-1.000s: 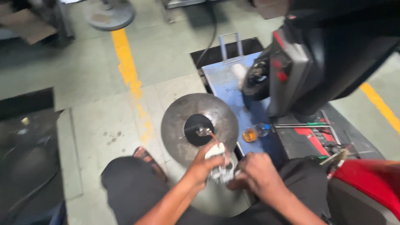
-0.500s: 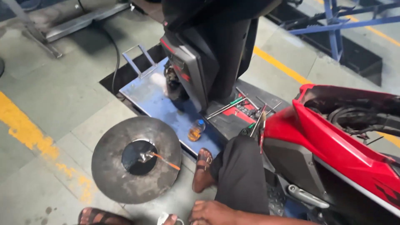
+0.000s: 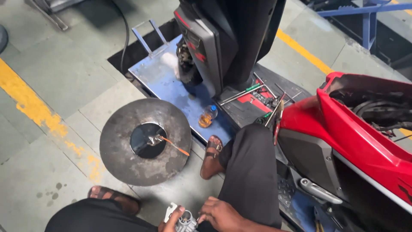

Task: Disassembling and cleaning a motorcycle carburetor with fuel and tools.

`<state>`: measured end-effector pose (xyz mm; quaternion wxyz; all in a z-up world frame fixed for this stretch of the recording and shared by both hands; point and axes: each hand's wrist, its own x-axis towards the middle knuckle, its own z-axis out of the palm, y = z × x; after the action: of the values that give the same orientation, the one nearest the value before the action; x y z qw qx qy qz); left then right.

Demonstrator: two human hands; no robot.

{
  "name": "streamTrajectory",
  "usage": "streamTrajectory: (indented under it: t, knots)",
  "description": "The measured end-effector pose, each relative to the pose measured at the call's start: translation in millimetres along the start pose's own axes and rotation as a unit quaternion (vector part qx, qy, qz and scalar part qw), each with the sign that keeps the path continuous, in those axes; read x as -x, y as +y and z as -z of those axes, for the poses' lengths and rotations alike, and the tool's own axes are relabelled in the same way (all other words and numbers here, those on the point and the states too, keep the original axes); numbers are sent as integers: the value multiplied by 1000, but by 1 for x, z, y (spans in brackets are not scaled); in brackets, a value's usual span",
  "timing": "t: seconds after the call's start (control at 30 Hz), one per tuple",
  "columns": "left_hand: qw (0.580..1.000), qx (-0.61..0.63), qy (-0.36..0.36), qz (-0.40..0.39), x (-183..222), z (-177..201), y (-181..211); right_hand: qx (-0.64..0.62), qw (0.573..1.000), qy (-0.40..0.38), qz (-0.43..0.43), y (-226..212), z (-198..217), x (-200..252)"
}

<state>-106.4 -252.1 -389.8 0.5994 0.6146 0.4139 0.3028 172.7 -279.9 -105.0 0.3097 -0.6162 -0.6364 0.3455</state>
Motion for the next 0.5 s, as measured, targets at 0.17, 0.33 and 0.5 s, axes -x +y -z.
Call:
streamTrajectory:
  t: [0.17, 0.33, 0.5]
  knots:
    - [871, 261, 99, 403, -72, -21, 217, 4, 999, 27, -35, -20, 2, 5]
    - [859, 284, 80, 419, -69, -24, 183, 21, 999, 35, -31, -9, -5, 11]
    - [866, 280, 80, 406, -63, -22, 183, 28, 998, 38, -38, -11, -11, 16]
